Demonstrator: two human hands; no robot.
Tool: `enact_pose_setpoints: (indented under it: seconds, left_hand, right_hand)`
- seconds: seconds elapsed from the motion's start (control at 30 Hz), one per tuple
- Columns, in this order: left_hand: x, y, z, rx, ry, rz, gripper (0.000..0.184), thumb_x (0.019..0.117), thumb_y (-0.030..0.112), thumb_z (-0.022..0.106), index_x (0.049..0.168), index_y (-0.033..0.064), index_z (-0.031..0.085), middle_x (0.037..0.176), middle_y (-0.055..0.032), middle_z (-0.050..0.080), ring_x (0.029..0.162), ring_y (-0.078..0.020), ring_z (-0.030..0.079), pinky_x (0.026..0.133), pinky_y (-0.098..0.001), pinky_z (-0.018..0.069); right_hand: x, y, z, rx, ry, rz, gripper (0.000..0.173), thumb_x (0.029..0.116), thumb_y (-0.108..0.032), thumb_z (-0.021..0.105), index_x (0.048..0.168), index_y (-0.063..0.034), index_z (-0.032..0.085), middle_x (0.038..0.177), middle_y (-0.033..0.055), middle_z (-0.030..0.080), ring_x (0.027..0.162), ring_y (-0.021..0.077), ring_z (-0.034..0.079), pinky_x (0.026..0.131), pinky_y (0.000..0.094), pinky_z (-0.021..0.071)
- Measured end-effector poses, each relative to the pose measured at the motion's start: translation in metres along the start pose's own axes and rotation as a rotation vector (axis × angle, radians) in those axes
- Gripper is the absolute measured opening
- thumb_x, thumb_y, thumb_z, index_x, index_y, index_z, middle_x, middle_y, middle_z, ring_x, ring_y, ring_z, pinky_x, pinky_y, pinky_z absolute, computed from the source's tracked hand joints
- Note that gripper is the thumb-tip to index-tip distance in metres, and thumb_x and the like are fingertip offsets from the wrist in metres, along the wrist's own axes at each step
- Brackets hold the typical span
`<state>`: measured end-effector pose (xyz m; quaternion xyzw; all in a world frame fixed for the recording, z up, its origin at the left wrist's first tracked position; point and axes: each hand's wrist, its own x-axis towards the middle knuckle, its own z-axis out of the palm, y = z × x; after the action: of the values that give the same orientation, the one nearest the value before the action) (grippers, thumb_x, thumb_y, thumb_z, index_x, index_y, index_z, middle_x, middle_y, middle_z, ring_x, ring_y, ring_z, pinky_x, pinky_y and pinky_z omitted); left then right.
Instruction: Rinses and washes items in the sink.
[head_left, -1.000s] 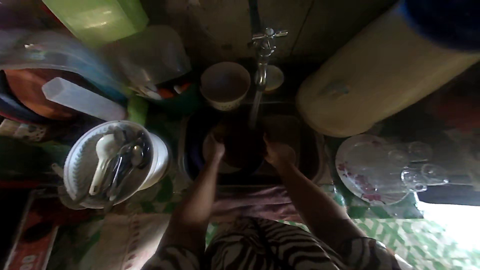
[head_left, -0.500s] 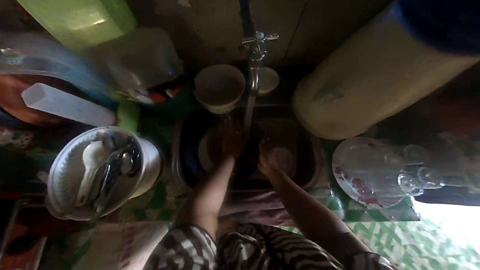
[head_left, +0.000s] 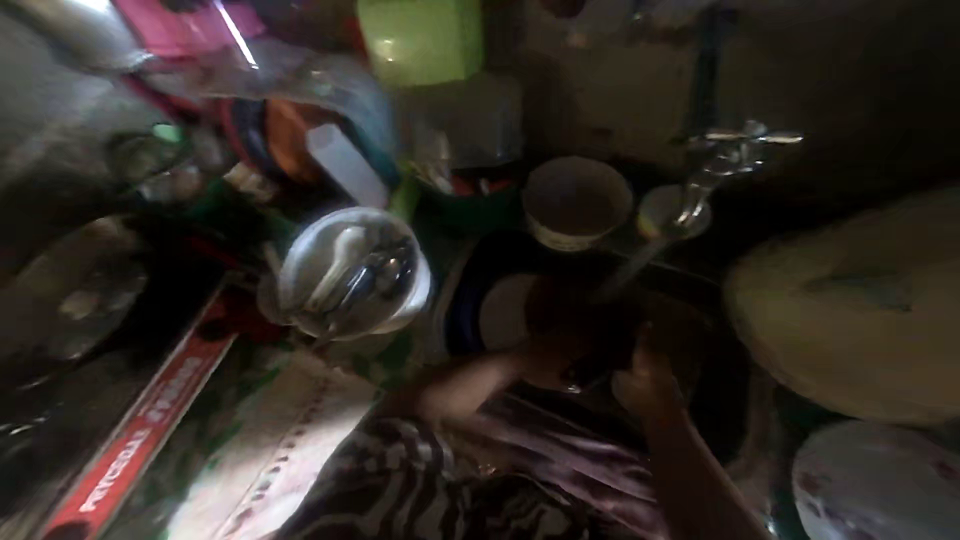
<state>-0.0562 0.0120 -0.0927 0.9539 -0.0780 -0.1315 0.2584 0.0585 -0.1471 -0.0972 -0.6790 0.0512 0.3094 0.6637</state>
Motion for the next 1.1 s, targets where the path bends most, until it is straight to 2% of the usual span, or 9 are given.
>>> enact_pose_setpoints:
  seconds: [0.17, 0.37, 0.5, 0.57, 0.67, 0.77, 0.87, 1.0, 1.1]
  left_hand:
    - [-0.021, -0.011, 0.002, 0.026, 0.057, -0.13, 0.047, 0.1051, 0.035, 0.057, 0.142, 0.0068, 0.057, 0.142, -0.0178, 0.059, 0.134, -0.0363, 0.054, 0.111, -0.0588, 0.0426]
    - [-0.007, 0.022, -0.039, -0.452, 0.317, -0.377, 0.046, 0.11, 0.03, 0.046, 0.14, -0.0041, 0.056, 0.138, -0.024, 0.06, 0.132, -0.0347, 0.057, 0.114, -0.051, 0.0425]
    - [0.005, 0.042, -0.066, -0.842, 0.446, -0.563, 0.044, 0.1112, 0.032, 0.043, 0.131, -0.0035, 0.061, 0.121, -0.0232, 0.067, 0.111, -0.0319, 0.066, 0.099, -0.0487, 0.0524]
    - [0.012, 0.048, -0.076, -0.959, 0.532, -0.612, 0.051, 0.113, 0.035, 0.037, 0.132, -0.0071, 0.059, 0.125, -0.0272, 0.065, 0.116, -0.0351, 0.064, 0.103, -0.0507, 0.0497]
    - [0.019, 0.047, -0.082, -1.044, 0.688, -0.691, 0.046, 0.1134, 0.024, 0.036, 0.137, -0.0101, 0.055, 0.134, -0.0298, 0.06, 0.126, -0.0349, 0.059, 0.11, -0.0455, 0.0441]
    - [0.02, 0.031, -0.06, -1.05, 0.794, -0.804, 0.048, 0.1113, 0.037, 0.041, 0.132, -0.0008, 0.061, 0.12, -0.023, 0.067, 0.111, -0.0304, 0.066, 0.098, -0.0472, 0.0538]
    - [0.012, 0.033, -0.054, -1.207, 0.915, -0.847, 0.048, 0.1113, 0.04, 0.04, 0.14, 0.0053, 0.057, 0.129, -0.0206, 0.063, 0.115, -0.0304, 0.062, 0.097, -0.0503, 0.0522]
    - [0.006, 0.022, -0.054, -1.231, 1.04, -0.906, 0.053, 0.1104, 0.048, 0.037, 0.139, 0.0102, 0.06, 0.136, -0.0171, 0.062, 0.125, -0.0317, 0.059, 0.102, -0.0563, 0.0501]
    - [0.0, 0.007, -0.047, -1.119, 1.034, -0.914, 0.051, 0.1093, 0.049, 0.04, 0.139, 0.0144, 0.061, 0.137, -0.012, 0.063, 0.128, -0.0272, 0.059, 0.105, -0.0543, 0.0495]
  right_hand:
    - [0.019, -0.051, 0.015, -0.304, -0.08, 0.15, 0.06, 0.1082, -0.05, 0.042, 0.153, -0.0092, 0.043, 0.15, 0.02, 0.049, 0.132, 0.0347, 0.052, 0.104, 0.0585, 0.0459]
    - [0.046, -0.083, 0.051, -0.359, -0.173, 0.219, 0.05, 0.1107, -0.039, 0.04, 0.145, -0.0028, 0.046, 0.133, 0.0224, 0.055, 0.112, 0.0344, 0.06, 0.088, 0.054, 0.0544]
    - [0.035, -0.091, 0.078, -0.643, -0.178, -0.065, 0.049, 0.1115, -0.035, 0.039, 0.143, 0.0012, 0.051, 0.136, 0.0211, 0.059, 0.118, 0.0268, 0.061, 0.1, 0.0458, 0.0508]
    - [-0.002, -0.103, 0.089, -0.772, -0.251, -0.217, 0.046, 0.1131, -0.028, 0.034, 0.146, 0.0005, 0.048, 0.143, 0.0198, 0.055, 0.128, 0.024, 0.056, 0.109, 0.0398, 0.0458]
    - [-0.008, -0.083, 0.107, -0.88, -0.215, -0.43, 0.048, 0.1108, -0.019, 0.043, 0.152, 0.0048, 0.041, 0.152, 0.0276, 0.047, 0.142, 0.0377, 0.046, 0.118, 0.0511, 0.0355]
    - [-0.019, -0.031, 0.094, -0.894, -0.178, -0.684, 0.05, 0.1048, -0.019, 0.053, 0.149, 0.0035, 0.048, 0.158, 0.0252, 0.04, 0.149, 0.0383, 0.036, 0.124, 0.0517, 0.0292]
    - [-0.017, 0.019, 0.064, -0.744, -0.052, -0.906, 0.044, 0.105, -0.021, 0.047, 0.141, 0.0014, 0.059, 0.154, 0.0272, 0.045, 0.145, 0.0446, 0.04, 0.121, 0.0578, 0.0317]
    - [-0.001, 0.004, 0.04, -0.561, -0.061, -0.516, 0.05, 0.1111, -0.025, 0.035, 0.151, 0.0029, 0.044, 0.157, 0.0249, 0.042, 0.147, 0.0364, 0.039, 0.123, 0.0473, 0.0301]
    - [0.042, -0.017, 0.027, -0.611, -0.076, -0.272, 0.046, 0.1122, -0.028, 0.039, 0.149, -0.0027, 0.05, 0.144, 0.0247, 0.056, 0.132, 0.0378, 0.055, 0.11, 0.0554, 0.0438]
